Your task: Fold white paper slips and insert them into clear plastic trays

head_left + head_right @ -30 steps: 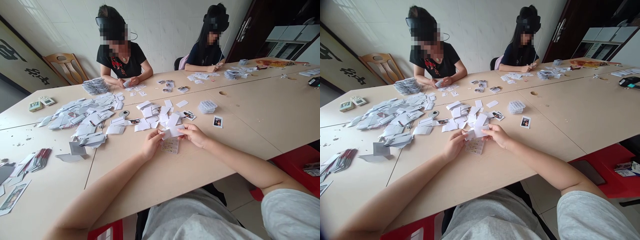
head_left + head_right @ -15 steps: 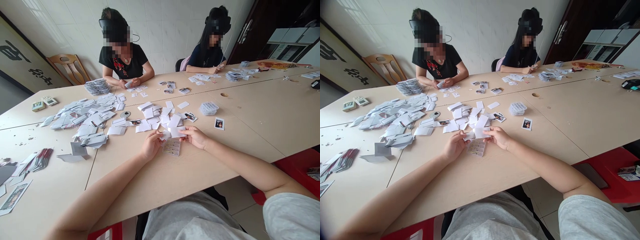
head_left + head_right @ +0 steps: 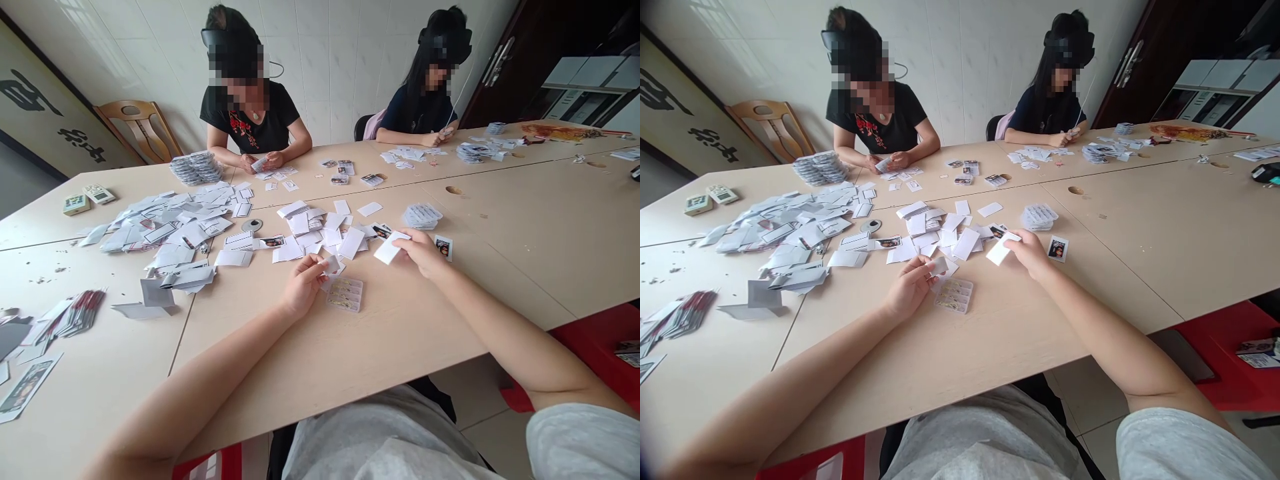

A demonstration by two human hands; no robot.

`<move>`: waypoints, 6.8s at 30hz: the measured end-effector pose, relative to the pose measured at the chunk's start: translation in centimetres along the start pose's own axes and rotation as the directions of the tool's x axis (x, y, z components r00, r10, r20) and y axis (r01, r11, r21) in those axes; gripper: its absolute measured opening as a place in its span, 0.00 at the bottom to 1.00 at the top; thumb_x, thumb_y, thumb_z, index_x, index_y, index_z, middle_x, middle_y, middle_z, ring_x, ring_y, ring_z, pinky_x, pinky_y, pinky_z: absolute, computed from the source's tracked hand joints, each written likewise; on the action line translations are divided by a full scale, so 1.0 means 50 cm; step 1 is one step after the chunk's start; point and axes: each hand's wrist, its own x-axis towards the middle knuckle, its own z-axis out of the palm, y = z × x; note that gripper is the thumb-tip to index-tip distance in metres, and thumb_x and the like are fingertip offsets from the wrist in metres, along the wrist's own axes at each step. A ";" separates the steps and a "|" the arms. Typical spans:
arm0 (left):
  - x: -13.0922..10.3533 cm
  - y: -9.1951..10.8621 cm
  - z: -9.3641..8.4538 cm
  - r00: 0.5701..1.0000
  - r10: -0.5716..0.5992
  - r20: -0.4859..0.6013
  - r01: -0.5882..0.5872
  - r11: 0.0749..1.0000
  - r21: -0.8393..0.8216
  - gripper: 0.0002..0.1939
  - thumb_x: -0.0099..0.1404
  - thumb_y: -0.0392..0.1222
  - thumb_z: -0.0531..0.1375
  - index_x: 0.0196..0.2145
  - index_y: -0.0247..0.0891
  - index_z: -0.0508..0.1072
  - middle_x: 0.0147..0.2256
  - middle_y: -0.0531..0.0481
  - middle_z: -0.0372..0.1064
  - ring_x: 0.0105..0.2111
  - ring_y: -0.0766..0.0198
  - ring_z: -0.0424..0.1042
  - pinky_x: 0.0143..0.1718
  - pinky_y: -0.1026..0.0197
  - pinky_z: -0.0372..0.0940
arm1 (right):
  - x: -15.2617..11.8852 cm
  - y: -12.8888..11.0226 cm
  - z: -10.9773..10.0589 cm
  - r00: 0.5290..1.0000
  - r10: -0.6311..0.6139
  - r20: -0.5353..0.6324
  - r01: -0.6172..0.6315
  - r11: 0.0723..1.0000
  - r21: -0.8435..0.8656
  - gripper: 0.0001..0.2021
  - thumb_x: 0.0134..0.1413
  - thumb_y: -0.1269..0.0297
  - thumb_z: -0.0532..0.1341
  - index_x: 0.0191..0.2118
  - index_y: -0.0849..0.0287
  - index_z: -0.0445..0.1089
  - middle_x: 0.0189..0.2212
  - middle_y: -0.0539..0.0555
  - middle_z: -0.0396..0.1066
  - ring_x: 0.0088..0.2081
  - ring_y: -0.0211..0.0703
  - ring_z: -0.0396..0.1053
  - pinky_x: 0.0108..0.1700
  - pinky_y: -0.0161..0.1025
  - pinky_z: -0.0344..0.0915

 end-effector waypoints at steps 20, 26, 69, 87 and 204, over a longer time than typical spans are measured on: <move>-0.045 -0.015 0.013 0.689 0.530 0.495 -0.660 0.177 0.730 0.08 0.60 0.38 0.59 0.40 0.40 0.68 0.34 0.48 0.68 0.35 0.63 0.66 0.38 0.59 0.63 | -0.158 -0.032 0.095 0.489 -0.515 0.704 0.861 0.416 -0.293 0.09 0.56 0.64 0.56 0.42 0.58 0.67 0.41 0.57 0.70 0.46 0.47 0.63 0.46 0.46 0.54; -0.038 -0.016 0.012 0.745 0.447 0.494 -0.612 0.164 0.774 0.12 0.61 0.41 0.59 0.44 0.43 0.71 0.33 0.47 0.65 0.35 0.61 0.65 0.39 0.58 0.63 | -0.149 -0.020 0.091 0.482 -0.538 0.691 0.875 0.333 -0.351 0.16 0.55 0.61 0.57 0.50 0.55 0.64 0.48 0.59 0.66 0.50 0.52 0.60 0.49 0.48 0.54; -0.042 -0.003 0.016 0.634 -0.037 0.772 -0.698 0.403 0.592 0.14 0.51 0.30 0.54 0.34 0.39 0.72 0.41 0.39 0.65 0.47 0.51 0.64 0.47 0.52 0.62 | -0.084 -0.013 0.062 0.600 -0.643 0.476 0.799 0.462 -0.384 0.22 0.58 0.63 0.51 0.58 0.56 0.54 0.49 0.59 0.65 0.51 0.53 0.60 0.53 0.51 0.55; -0.033 0.016 0.030 0.965 0.245 0.093 -0.243 0.701 0.671 0.14 0.58 0.49 0.59 0.25 0.36 0.66 0.24 0.52 0.62 0.27 0.66 0.61 0.31 0.63 0.57 | -0.161 -0.034 0.114 0.576 -0.630 0.521 0.764 0.188 -0.617 0.23 0.55 0.67 0.51 0.57 0.56 0.59 0.64 0.61 0.44 0.62 0.61 0.42 0.58 0.63 0.36; -0.035 0.007 0.028 0.971 0.217 -0.102 -0.071 0.664 0.745 0.08 0.53 0.39 0.59 0.33 0.36 0.68 0.29 0.49 0.72 0.28 0.64 0.70 0.27 0.63 0.61 | -0.119 -0.006 0.103 0.894 -0.294 0.337 0.342 0.935 -0.092 0.19 0.51 0.48 0.58 0.21 0.58 0.65 0.16 0.50 0.66 0.20 0.39 0.64 0.25 0.36 0.58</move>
